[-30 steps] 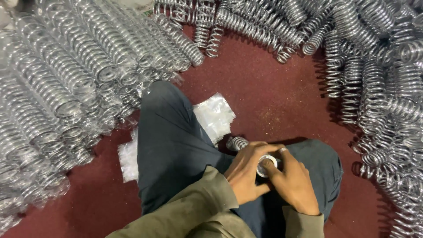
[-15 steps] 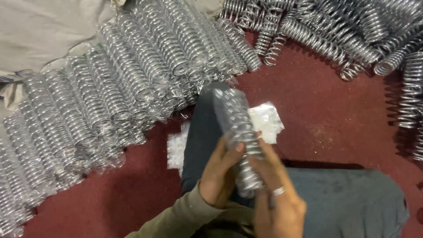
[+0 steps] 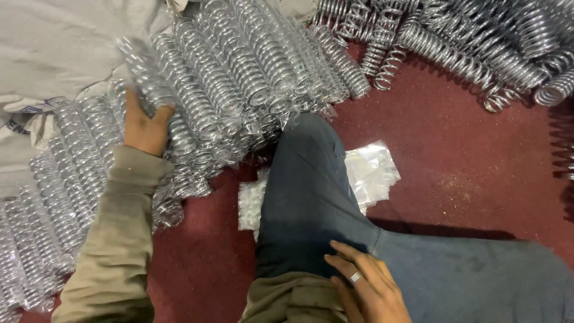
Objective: Bagging individual metal springs into small plastic bags while sitting on the floor.
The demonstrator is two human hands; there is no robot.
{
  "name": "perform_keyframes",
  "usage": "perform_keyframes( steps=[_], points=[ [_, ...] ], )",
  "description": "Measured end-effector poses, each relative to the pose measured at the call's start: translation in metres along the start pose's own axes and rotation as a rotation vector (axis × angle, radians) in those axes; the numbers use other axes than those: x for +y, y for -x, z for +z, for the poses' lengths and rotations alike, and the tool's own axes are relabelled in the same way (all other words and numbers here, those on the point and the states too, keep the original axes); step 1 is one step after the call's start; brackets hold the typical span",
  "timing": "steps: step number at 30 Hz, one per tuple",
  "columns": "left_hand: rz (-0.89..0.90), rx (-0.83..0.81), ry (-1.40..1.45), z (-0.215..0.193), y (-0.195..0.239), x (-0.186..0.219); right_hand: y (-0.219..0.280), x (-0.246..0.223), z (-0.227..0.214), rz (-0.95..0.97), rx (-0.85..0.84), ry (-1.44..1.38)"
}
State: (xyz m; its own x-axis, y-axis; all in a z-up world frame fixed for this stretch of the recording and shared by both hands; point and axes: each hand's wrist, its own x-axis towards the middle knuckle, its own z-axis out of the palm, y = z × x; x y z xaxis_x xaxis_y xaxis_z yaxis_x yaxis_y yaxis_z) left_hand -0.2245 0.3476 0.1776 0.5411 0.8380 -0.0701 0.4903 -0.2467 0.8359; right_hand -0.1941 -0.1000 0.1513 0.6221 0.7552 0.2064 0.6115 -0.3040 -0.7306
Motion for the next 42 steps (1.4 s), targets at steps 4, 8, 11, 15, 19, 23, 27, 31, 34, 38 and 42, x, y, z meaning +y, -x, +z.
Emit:
perform_keyframes(
  steps=[4,8,11,15,19,23,27,31,34,38,42],
  points=[
    [0.009,-0.03,-0.169,0.023,0.027,-0.005,0.004,0.018,-0.005,0.115,-0.006,0.017],
    [0.823,0.223,-0.2,0.085,0.091,0.027,-0.005,0.042,-0.014,0.196,-0.131,0.042],
    [1.063,-0.076,-0.249,0.154,0.108,0.021,-0.019,0.061,-0.031,0.188,-0.268,0.041],
    [1.203,-0.393,-0.524,0.257,0.077,-0.01,-0.02,0.115,-0.072,0.212,-0.276,0.089],
    [0.989,-0.743,-0.73,0.3,0.049,0.009,0.01,0.254,-0.129,0.407,-0.351,0.756],
    [0.907,-0.856,-0.755,0.305,0.045,0.023,-0.016,0.348,-0.184,0.597,-0.27,1.107],
    [0.984,-0.723,-0.71,0.307,0.047,0.012,-0.021,0.419,-0.208,0.829,-0.315,1.499],
    [0.927,-0.757,-0.712,0.307,0.047,0.019,-0.008,0.466,-0.196,0.838,-0.369,1.609],
    [0.929,-0.707,-0.709,0.309,0.047,0.017,-0.019,0.452,-0.187,0.789,-0.281,1.595],
    [1.004,-0.566,-0.63,0.312,0.049,0.015,-0.033,0.384,-0.144,0.755,-0.308,1.262],
    [1.098,-0.414,-0.559,0.316,0.047,0.008,-0.04,0.351,-0.087,0.694,-0.143,1.192]
  ],
)
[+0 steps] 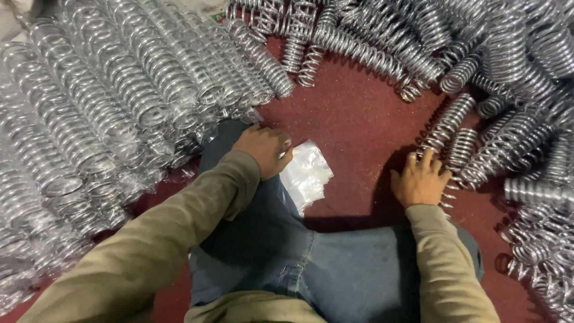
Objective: Bagging individual metal springs into small plastic bags while sitting on the floor.
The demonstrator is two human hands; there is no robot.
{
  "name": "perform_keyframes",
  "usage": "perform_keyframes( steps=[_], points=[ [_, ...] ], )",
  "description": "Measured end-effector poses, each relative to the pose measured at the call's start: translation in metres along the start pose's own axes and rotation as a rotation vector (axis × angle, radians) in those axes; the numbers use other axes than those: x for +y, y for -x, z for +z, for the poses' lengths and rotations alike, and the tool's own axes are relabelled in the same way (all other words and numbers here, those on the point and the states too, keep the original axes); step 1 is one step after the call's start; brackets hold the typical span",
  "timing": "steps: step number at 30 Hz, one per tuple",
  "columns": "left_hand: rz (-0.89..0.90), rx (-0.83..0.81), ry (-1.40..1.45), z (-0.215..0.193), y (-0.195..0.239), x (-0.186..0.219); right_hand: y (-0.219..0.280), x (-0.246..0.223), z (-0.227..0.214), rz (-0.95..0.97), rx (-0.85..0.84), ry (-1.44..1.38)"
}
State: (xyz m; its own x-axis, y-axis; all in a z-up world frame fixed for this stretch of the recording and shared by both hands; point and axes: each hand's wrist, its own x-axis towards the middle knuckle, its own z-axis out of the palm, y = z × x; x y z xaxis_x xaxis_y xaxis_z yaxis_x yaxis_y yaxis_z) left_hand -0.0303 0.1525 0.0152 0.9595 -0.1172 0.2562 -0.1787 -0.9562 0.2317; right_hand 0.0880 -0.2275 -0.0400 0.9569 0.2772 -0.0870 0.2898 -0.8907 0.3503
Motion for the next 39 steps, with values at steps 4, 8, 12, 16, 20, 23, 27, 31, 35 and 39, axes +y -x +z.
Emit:
perform_keyframes(
  steps=[4,8,12,16,20,23,27,31,35,39],
  points=[
    [0.0,0.008,-0.022,0.008,0.003,-0.005,0.032,-0.041,-0.034,0.018,-0.056,-0.065],
    [-0.001,-0.034,-0.072,0.019,0.003,-0.008,0.071,-0.068,-0.051,-0.046,0.007,-0.279],
    [-0.097,-0.194,-0.131,0.018,-0.005,-0.006,0.094,-0.075,-0.096,-0.012,0.27,-0.531],
    [-0.195,-0.601,-0.221,0.033,-0.022,0.003,0.107,-0.054,-0.159,0.111,0.4,-0.684],
    [-0.204,-0.813,-0.206,0.056,-0.041,0.009,0.116,-0.048,-0.204,0.265,0.068,-0.98],
    [-0.28,-0.778,-0.104,0.085,-0.042,0.002,0.129,-0.05,-0.208,0.314,0.007,-1.047],
    [-0.426,-0.644,-0.06,0.114,-0.041,-0.021,0.135,-0.053,-0.206,0.394,0.091,-1.138],
    [-0.477,-0.609,-0.055,0.065,-0.042,0.004,0.129,-0.054,-0.187,0.36,-0.011,-1.105],
    [-0.565,-0.446,0.012,0.021,-0.028,0.027,0.135,-0.06,-0.185,0.332,0.134,-1.215],
    [-0.494,-0.144,0.035,0.012,-0.018,0.03,0.136,-0.065,-0.175,0.115,0.515,-1.292]
  ],
)
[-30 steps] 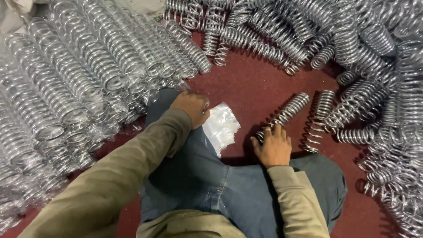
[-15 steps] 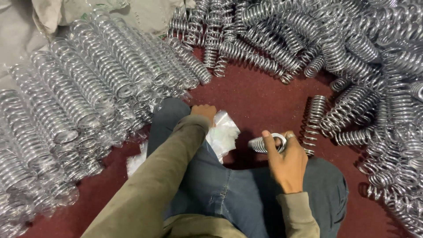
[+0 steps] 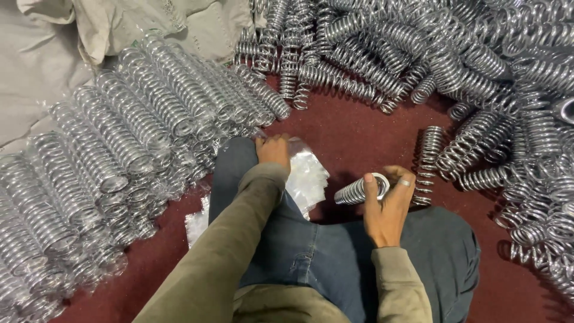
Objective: Bagging individual metal springs into small plastic bags while sitting on the floor.
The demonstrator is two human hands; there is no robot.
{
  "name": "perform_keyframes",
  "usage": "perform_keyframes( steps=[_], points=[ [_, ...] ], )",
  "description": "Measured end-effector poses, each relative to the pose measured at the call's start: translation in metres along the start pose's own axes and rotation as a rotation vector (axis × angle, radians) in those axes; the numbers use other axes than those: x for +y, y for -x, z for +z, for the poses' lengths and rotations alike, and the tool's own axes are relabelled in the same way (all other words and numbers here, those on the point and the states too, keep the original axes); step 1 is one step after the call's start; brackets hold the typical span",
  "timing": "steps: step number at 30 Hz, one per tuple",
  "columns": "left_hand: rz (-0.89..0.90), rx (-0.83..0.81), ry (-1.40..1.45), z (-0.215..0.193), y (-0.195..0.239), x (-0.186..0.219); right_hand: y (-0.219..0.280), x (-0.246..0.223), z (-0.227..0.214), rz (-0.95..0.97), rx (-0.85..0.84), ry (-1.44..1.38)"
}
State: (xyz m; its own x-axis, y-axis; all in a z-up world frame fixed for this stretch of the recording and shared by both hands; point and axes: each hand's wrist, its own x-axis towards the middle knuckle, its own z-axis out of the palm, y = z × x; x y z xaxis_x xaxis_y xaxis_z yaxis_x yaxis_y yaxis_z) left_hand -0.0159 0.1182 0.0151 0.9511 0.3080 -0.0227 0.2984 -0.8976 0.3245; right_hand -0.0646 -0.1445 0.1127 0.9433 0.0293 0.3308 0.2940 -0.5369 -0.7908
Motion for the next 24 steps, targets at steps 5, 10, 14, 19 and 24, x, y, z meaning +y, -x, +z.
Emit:
perform_keyframes(
  steps=[5,10,14,19,24],
  points=[
    [0.468,0.603,0.445,-0.021,0.023,0.02,-0.001,-0.028,-0.018,-0.228,0.034,-0.103],
    [0.745,0.477,0.774,-0.077,0.094,0.067,-0.004,-0.069,-0.038,-0.405,-0.105,-0.123],
    [0.488,0.122,1.154,-0.133,0.142,0.09,0.007,-0.07,-0.042,-0.381,-0.15,-0.079],
    [-0.068,-0.641,2.143,-0.096,0.175,0.092,0.043,-0.059,-0.044,-0.165,-0.092,-0.112],
    [0.136,-0.294,1.741,-0.066,0.189,0.117,0.06,-0.042,-0.048,-0.06,-0.063,0.079]
  ],
)
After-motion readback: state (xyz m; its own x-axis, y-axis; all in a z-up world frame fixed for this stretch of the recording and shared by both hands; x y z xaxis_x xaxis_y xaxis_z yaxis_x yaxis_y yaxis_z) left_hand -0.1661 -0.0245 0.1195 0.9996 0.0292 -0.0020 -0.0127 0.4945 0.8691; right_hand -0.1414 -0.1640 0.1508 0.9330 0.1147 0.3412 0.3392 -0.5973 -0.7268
